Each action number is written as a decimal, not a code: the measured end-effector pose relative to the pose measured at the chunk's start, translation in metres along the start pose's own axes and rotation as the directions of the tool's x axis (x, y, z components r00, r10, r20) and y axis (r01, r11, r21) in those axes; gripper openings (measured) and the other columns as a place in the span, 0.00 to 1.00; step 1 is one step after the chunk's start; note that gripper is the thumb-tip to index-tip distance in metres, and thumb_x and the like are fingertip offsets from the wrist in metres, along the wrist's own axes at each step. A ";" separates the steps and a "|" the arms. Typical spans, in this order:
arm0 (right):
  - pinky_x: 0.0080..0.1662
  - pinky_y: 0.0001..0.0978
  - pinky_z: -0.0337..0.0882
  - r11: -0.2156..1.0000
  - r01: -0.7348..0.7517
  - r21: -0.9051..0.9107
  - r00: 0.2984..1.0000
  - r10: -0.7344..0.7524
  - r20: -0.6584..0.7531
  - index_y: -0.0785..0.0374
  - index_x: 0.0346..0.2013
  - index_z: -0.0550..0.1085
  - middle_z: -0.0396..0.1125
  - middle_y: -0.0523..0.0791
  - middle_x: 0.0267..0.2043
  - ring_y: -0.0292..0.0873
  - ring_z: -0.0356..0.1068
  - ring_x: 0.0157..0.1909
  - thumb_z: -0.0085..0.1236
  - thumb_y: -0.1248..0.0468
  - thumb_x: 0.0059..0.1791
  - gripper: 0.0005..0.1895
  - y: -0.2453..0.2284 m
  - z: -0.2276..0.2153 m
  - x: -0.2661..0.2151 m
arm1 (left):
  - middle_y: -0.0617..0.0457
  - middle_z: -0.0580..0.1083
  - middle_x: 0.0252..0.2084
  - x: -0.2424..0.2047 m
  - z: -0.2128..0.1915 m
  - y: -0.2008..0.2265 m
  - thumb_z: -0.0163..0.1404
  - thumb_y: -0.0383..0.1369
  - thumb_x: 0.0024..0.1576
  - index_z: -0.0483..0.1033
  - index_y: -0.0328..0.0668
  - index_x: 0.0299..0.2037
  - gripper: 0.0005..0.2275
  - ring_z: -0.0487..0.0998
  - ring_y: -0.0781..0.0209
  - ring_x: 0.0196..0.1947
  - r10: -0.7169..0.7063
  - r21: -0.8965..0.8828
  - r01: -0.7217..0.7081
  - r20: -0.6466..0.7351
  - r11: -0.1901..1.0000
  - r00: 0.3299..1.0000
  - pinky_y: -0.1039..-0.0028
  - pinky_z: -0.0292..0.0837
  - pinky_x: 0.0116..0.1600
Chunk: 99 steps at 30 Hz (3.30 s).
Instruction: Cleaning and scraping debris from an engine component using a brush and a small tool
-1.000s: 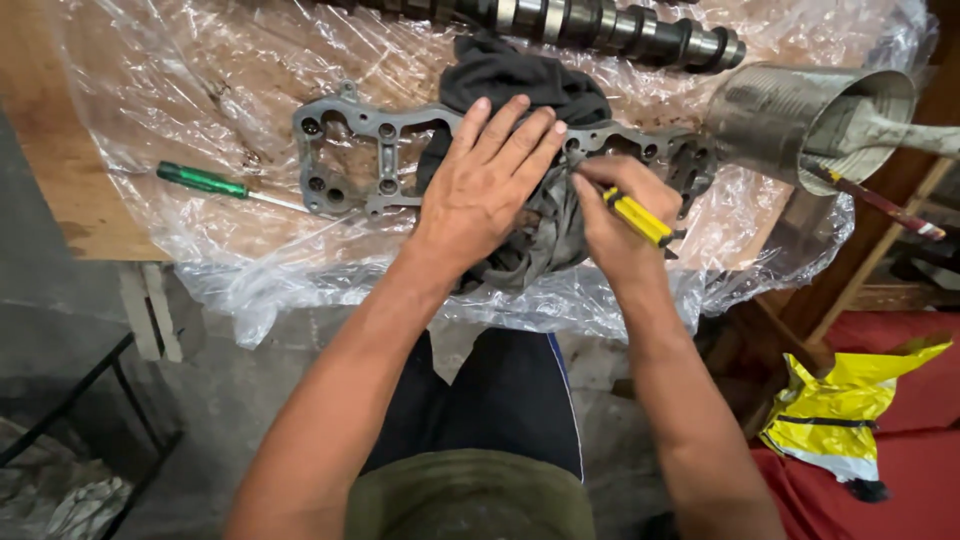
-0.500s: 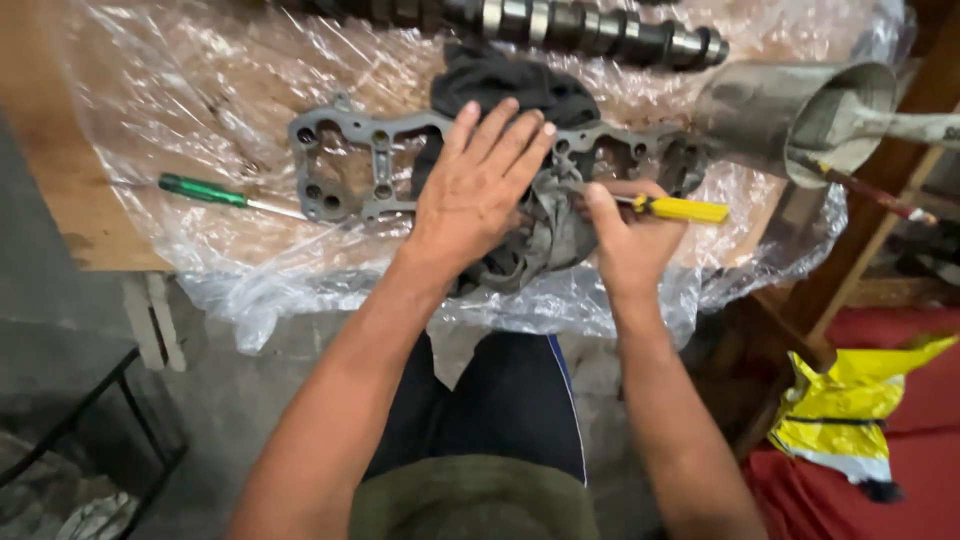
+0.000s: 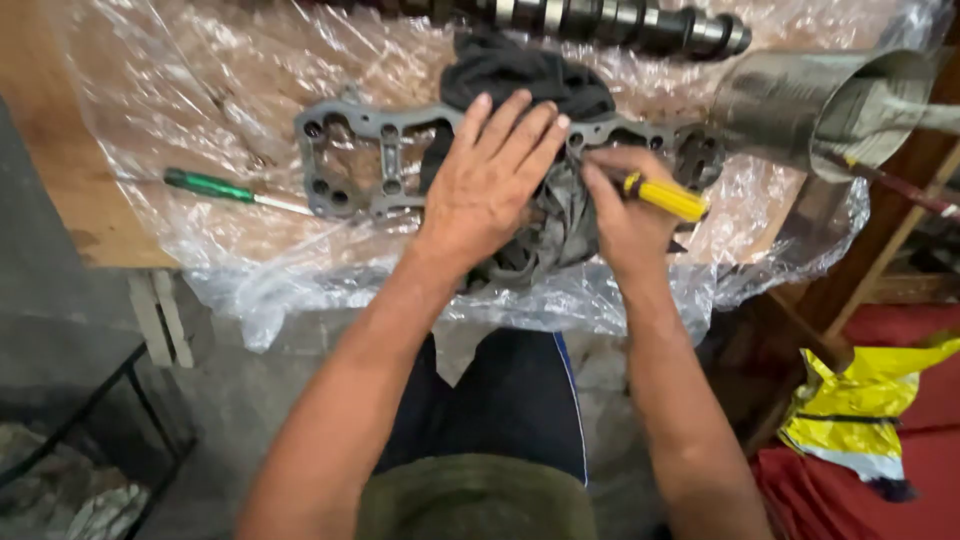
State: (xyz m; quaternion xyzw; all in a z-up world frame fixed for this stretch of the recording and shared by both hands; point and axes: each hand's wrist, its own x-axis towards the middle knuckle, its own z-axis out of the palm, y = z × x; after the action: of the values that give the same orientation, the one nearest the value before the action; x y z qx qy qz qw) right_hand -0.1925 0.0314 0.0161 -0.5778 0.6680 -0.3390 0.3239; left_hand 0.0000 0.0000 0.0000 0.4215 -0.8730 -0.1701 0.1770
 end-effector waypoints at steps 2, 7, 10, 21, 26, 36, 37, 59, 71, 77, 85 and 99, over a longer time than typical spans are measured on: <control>0.52 0.35 0.73 0.991 0.131 0.005 0.991 -0.131 0.040 0.69 0.38 0.77 0.74 0.52 0.40 0.47 0.74 0.44 0.63 0.76 0.50 0.04 -0.004 -0.004 0.003 | 0.44 0.68 0.66 0.000 0.004 -0.003 0.64 0.28 0.46 0.66 0.36 0.67 0.35 0.65 0.44 0.68 -0.003 0.001 0.003 0.007 1.000 1.000 0.48 0.55 0.72; 0.50 0.42 0.76 0.901 0.427 -0.076 0.904 -0.422 0.071 0.76 0.35 0.76 0.74 0.58 0.38 0.54 0.76 0.40 0.64 0.80 0.49 0.04 -0.002 0.000 0.003 | 0.44 0.66 0.68 -0.002 0.006 -0.001 0.61 0.24 0.50 0.63 0.36 0.69 0.34 0.63 0.44 0.70 -0.018 -0.012 0.018 0.048 1.000 0.999 0.49 0.51 0.74; 0.48 0.41 0.76 0.903 0.421 -0.084 0.906 -0.423 -0.009 0.74 0.34 0.76 0.74 0.57 0.36 0.54 0.76 0.39 0.61 0.80 0.50 0.03 -0.004 0.004 0.006 | 0.44 0.69 0.66 -0.001 0.008 0.000 0.48 0.20 0.56 0.67 0.37 0.67 0.25 0.66 0.44 0.68 -0.022 0.000 0.022 -0.006 1.000 1.000 0.48 0.55 0.72; 0.42 0.42 0.75 0.903 0.413 -0.115 0.908 -0.399 0.127 0.66 0.34 0.81 0.75 0.50 0.34 0.58 0.77 0.38 0.70 0.76 0.46 0.06 0.008 -0.010 0.009 | 0.42 0.69 0.64 -0.004 0.031 -0.005 0.49 0.28 0.59 0.68 0.37 0.65 0.22 0.65 0.41 0.68 0.028 -0.021 -0.032 -0.159 0.999 0.987 0.48 0.54 0.70; 0.41 0.45 0.75 0.913 0.385 -0.136 0.922 -0.375 0.098 0.66 0.34 0.80 0.75 0.51 0.34 0.60 0.76 0.38 0.69 0.75 0.46 0.06 -0.003 -0.002 0.013 | 0.41 0.68 0.65 -0.005 0.030 -0.008 0.48 0.30 0.61 0.68 0.37 0.65 0.21 0.65 0.40 0.68 0.021 -0.011 -0.024 -0.173 1.000 0.985 0.47 0.54 0.70; 0.47 0.34 0.75 0.954 0.275 -0.118 0.930 -0.233 0.285 0.71 0.36 0.77 0.75 0.53 0.38 0.47 0.76 0.40 0.69 0.77 0.46 0.07 -0.015 -0.021 0.007 | 0.43 0.66 0.69 -0.002 0.009 0.000 0.50 0.20 0.53 0.62 0.38 0.70 0.30 0.61 0.43 0.70 -0.029 -0.007 0.030 0.121 1.000 0.992 0.47 0.52 0.73; 0.47 0.34 0.75 0.957 0.266 -0.119 0.931 -0.223 0.290 0.71 0.36 0.77 0.75 0.53 0.38 0.47 0.76 0.40 0.69 0.77 0.46 0.07 -0.004 -0.018 0.009 | 0.43 0.66 0.69 -0.002 0.007 0.000 0.50 0.20 0.53 0.62 0.38 0.70 0.30 0.61 0.43 0.70 -0.031 -0.015 0.034 0.129 0.999 0.991 0.47 0.52 0.73; 0.43 0.32 0.72 0.952 -0.291 0.097 0.957 0.290 0.019 0.61 0.34 0.79 0.75 0.49 0.34 0.43 0.74 0.39 0.73 0.66 0.42 0.10 0.027 -0.020 -0.078 | 0.41 0.68 0.65 -0.010 0.023 0.009 0.58 0.25 0.46 0.68 0.39 0.65 0.32 0.64 0.37 0.68 0.016 -0.045 -0.024 -0.174 0.999 0.985 0.44 0.55 0.69; 0.35 0.36 0.76 0.860 -0.358 0.363 0.890 0.431 -0.145 0.73 0.35 0.75 0.72 0.57 0.35 0.48 0.76 0.33 0.66 0.73 0.47 0.06 0.018 -0.058 -0.128 | 0.48 0.75 0.50 -0.065 0.029 0.102 0.59 0.42 0.51 0.75 0.47 0.59 0.24 0.78 0.47 0.47 -0.181 -0.103 0.167 -0.150 0.981 0.972 0.60 0.72 0.46; 0.32 0.34 0.75 0.913 -0.284 0.294 0.941 0.324 -0.098 0.72 0.36 0.77 0.72 0.55 0.30 0.46 0.75 0.30 0.65 0.73 0.47 0.05 0.023 -0.058 -0.103 | 0.57 0.77 0.41 -0.058 0.061 0.097 0.52 0.33 0.58 0.80 0.54 0.48 0.10 0.80 0.52 0.38 -0.459 -0.255 0.405 -0.209 0.878 0.864 0.66 0.74 0.41; 0.38 0.39 0.74 0.978 -0.099 0.185 0.991 0.114 -0.069 0.70 0.34 0.79 0.72 0.54 0.33 0.52 0.76 0.37 0.67 0.74 0.47 0.04 -0.002 -0.036 -0.047 | 0.60 0.75 0.34 -0.024 0.032 0.084 0.56 0.34 0.58 0.80 0.55 0.48 0.09 0.81 0.56 0.37 -0.663 -0.411 0.549 -0.215 0.728 0.717 0.68 0.77 0.40; 0.28 0.29 0.78 0.732 -0.397 0.554 0.836 0.537 -0.110 0.71 0.37 0.71 0.72 0.54 0.28 0.43 0.75 0.25 0.60 0.69 0.52 0.07 0.026 0.019 -0.056 | 0.49 0.75 0.39 -0.040 0.021 0.072 0.56 0.32 0.56 0.79 0.47 0.39 0.04 0.77 0.49 0.37 -0.172 -0.052 0.166 -0.428 0.985 0.887 0.62 0.69 0.39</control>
State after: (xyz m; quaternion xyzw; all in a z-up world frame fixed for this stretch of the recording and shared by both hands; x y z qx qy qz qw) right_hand -0.1840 0.0875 -0.0135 -0.2322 0.7152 -0.4832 0.4485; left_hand -0.0346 0.0770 0.0071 0.5217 -0.7710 -0.0937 0.3530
